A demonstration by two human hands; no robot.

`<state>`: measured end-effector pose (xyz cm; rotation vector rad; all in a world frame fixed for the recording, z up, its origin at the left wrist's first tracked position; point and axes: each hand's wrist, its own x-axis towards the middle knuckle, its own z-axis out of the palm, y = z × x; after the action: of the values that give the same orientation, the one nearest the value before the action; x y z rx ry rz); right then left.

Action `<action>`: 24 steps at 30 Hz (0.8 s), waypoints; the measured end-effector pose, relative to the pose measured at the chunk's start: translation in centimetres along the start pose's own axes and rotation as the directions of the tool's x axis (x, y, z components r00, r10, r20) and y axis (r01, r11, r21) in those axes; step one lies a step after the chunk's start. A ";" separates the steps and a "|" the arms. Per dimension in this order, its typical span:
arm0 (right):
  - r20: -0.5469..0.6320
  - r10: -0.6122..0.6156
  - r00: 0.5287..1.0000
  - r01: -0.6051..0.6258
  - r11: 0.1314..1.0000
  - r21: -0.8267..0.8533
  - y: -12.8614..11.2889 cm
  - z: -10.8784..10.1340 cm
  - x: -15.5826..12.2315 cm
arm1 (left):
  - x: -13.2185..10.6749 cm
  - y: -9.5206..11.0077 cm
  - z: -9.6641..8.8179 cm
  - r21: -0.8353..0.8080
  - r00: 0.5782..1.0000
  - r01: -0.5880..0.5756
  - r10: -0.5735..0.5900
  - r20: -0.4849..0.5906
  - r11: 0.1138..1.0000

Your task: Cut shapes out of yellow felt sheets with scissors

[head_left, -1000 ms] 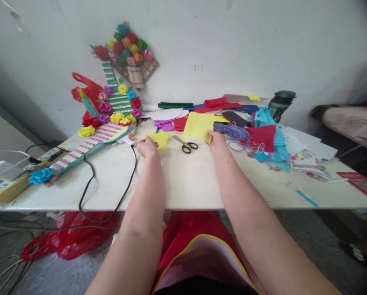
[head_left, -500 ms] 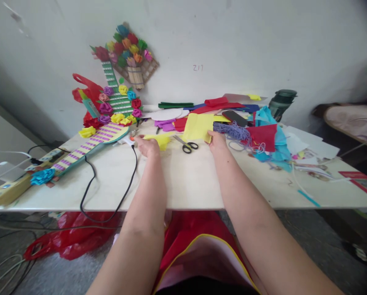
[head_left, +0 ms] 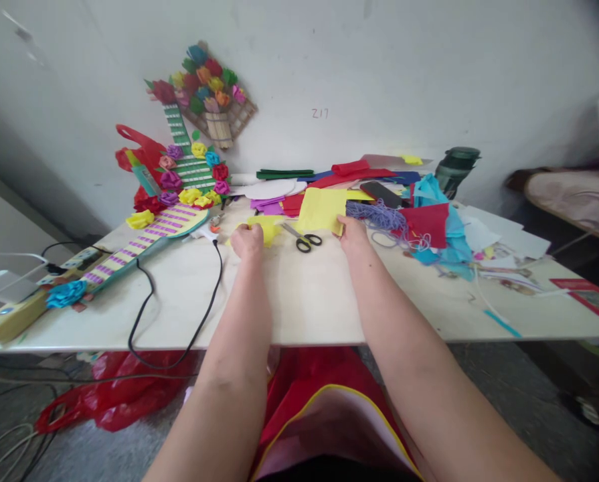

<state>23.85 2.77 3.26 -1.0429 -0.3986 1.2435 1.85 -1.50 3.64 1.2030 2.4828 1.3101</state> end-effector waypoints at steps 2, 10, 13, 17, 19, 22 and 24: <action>-0.002 0.000 1.000 0.000 1.000 -0.002 0.0 0.0 -0.1 | 0.0 0.0 -0.1 -0.020 1.000 0.023 -0.023 0.011 1.000; 0.010 0.001 1.000 -0.001 1.000 -0.006 0.1 -0.1 0.1 | 0.6 -0.5 -0.3 -0.113 0.975 0.223 -0.221 0.024 0.968; 0.008 -0.002 1.000 0.003 1.000 -0.020 0.1 -0.1 0.1 | 0.4 -0.5 -0.1 -0.194 0.956 0.276 -0.290 -0.046 0.941; 0.006 0.004 1.000 -0.003 1.000 -0.022 0.1 -0.1 0.1 | -0.5 -0.2 0.0 -0.198 0.935 0.081 -0.143 -0.325 0.977; 0.010 0.006 1.000 -0.005 1.000 -0.021 0.2 -0.1 0.1 | -0.7 0.0 0.1 -0.152 0.901 -0.118 0.041 -0.433 0.981; 0.049 -0.003 0.999 0.004 1.000 -0.014 0.3 -0.2 0.1 | -0.5 0.3 0.8 -0.221 0.896 -0.346 0.251 -0.366 0.912; 0.109 0.000 0.994 0.002 1.000 -0.019 0.4 -0.1 0.0 | -0.2 0.6 1.7 -0.373 0.932 -0.349 0.277 -0.235 0.860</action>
<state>23.69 2.75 2.83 -0.9938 -0.4959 1.3015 3.03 -0.38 2.93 1.4727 2.0003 1.9764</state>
